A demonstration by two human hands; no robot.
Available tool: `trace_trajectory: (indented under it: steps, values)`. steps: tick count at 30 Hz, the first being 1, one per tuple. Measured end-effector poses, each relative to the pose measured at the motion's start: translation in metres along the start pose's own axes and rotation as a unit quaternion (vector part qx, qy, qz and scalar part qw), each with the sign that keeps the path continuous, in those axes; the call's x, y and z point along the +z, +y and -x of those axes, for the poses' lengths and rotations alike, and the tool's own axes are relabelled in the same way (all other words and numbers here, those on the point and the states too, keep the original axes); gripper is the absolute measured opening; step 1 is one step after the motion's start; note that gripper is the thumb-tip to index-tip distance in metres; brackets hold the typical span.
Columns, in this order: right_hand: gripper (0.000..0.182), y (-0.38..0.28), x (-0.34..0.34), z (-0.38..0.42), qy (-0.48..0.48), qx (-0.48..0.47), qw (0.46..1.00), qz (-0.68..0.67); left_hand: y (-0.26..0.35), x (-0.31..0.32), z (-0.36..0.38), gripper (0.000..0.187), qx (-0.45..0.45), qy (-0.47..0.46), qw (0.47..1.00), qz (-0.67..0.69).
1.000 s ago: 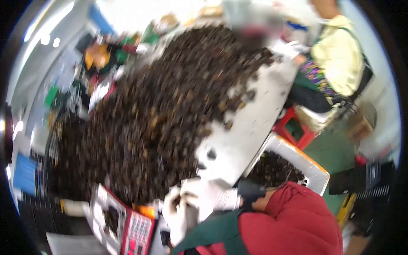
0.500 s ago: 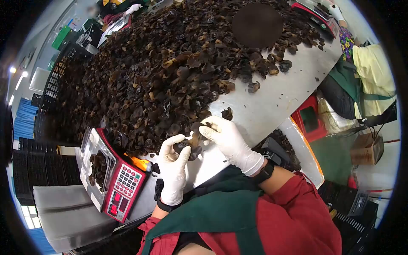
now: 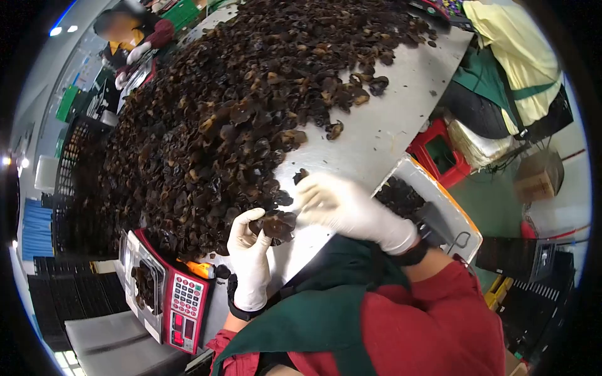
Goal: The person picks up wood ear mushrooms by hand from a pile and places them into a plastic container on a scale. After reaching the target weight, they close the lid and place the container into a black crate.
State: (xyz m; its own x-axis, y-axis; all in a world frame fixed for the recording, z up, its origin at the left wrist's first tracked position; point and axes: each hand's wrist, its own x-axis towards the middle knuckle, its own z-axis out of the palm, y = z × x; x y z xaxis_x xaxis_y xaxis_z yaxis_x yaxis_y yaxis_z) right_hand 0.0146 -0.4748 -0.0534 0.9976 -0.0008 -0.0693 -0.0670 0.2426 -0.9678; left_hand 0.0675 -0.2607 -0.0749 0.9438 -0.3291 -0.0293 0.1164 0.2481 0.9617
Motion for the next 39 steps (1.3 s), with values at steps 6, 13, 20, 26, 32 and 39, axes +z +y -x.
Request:
trace_trajectory:
  steps: [6, 13, 20, 26, 32, 39]
  values:
    - [0.043, 0.021, 0.023, 0.002, 0.054, -0.282, 0.899, 0.331, -0.002, 0.023, 0.005, 0.027, 0.07, -0.071, 0.985, -0.137]
    - [0.019, 0.033, -0.014, 0.024, 0.085, -0.202, 0.928, 0.3, -0.008, 0.047, 0.009, 0.025, -0.139, -0.087, 0.984, -0.065]
    - [0.023, 0.021, -0.037, 0.032, 0.101, -0.201, 0.929, 0.294, -0.013, 0.062, -0.002, 0.024, -0.138, -0.098, 0.972, -0.162]
    - [0.005, -0.034, -0.095, 0.042, 0.306, -0.032, 0.933, 0.185, -0.004, 0.041, -0.026, 0.021, -0.031, -0.067, 0.991, -0.114]
    - [0.032, -0.032, -0.137, 0.077, 0.158, -0.046, 0.816, 0.555, -0.008, 0.021, -0.03, 0.028, -0.014, -0.043, 0.999, -0.002]
    - [0.026, -0.011, -0.037, 0.023, 0.092, -0.112, 0.924, 0.355, 0.001, 0.021, -0.02, 0.028, 0.057, -0.045, 0.996, -0.054]
